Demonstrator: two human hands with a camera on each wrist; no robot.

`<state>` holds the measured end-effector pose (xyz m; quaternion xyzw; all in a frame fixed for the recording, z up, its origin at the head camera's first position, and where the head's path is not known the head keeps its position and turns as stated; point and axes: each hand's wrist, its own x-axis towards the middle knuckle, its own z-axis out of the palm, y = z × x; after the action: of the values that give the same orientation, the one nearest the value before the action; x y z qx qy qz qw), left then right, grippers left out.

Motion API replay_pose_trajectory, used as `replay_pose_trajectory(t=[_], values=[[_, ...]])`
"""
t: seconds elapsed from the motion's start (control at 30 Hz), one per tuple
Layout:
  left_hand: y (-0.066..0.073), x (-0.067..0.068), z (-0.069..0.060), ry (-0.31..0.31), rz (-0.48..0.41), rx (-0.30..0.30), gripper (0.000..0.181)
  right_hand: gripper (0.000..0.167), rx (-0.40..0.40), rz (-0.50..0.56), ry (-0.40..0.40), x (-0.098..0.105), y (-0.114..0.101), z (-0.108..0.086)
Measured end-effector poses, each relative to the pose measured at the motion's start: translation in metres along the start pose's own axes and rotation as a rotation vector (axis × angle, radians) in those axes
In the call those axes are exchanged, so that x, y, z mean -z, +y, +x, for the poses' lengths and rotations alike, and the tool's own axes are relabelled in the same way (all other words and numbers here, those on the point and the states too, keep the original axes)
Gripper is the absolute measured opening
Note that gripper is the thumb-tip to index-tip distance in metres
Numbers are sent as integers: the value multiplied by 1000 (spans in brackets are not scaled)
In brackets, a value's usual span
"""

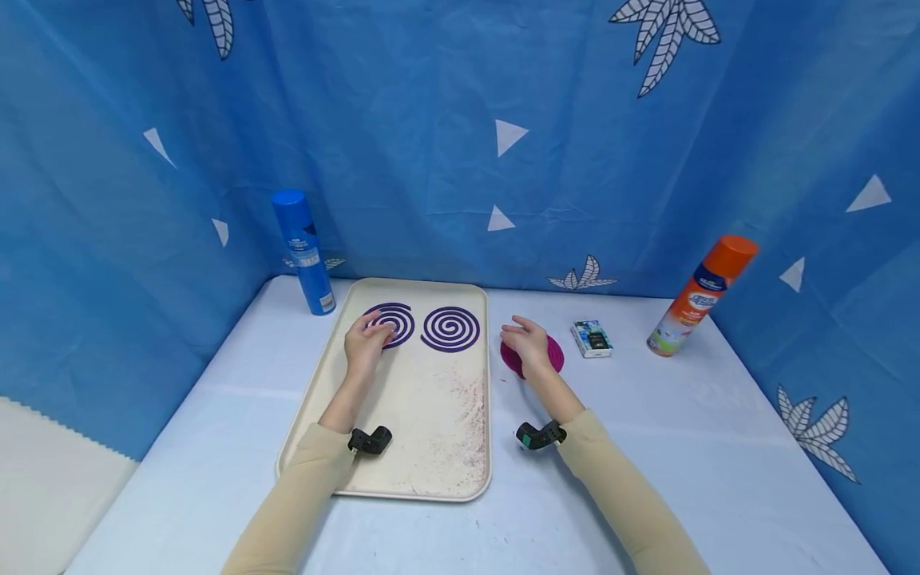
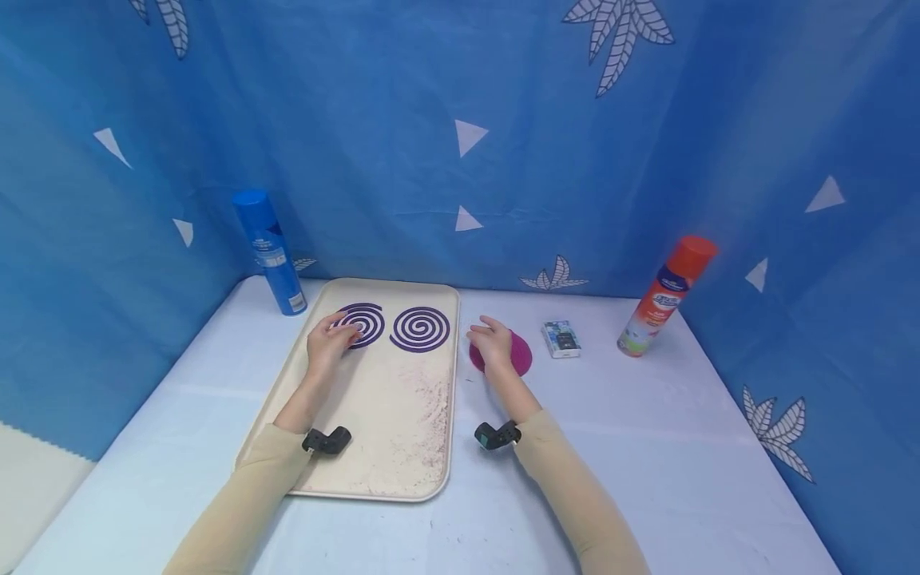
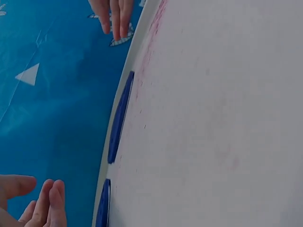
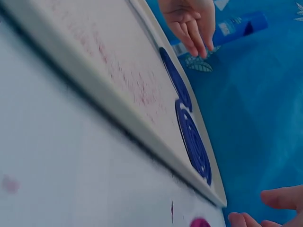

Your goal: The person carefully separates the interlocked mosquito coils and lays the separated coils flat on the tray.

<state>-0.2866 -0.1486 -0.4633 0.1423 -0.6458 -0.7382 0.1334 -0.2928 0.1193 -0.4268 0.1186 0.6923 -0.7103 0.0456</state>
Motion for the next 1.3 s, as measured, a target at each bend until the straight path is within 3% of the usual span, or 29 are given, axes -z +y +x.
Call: replay_pose_trajectory(t=[0.17,0.37,0.6,0.77,0.93,1.0,1.1,1.2,1.23,1.3], values=[[-1,-23,-13,-97,45,4,41,51,0,-49,48,31,5,8],[-6,-63,-35,-231,130,36,41,48,50,-185,139,57,27,16],[-13,-108,-58,-514,321,40,51,51,44,-294,185,73,40,12],[-21,-133,-66,-670,400,118,66,51,106,-387,188,76,46,10],[-27,-147,-75,-677,410,134,72,50,138,-404,191,78,53,12],[-28,-149,-76,-652,395,134,71,49,181,-325,187,86,68,27],[-29,-150,-76,-616,363,146,69,49,171,-234,196,93,77,39],[-29,-151,-75,-583,297,170,64,50,135,-167,213,93,70,34],[-30,-152,-74,-571,273,178,62,52,79,-178,219,87,57,22],[-30,-152,-74,-546,206,191,59,55,48,-127,203,85,45,10]])
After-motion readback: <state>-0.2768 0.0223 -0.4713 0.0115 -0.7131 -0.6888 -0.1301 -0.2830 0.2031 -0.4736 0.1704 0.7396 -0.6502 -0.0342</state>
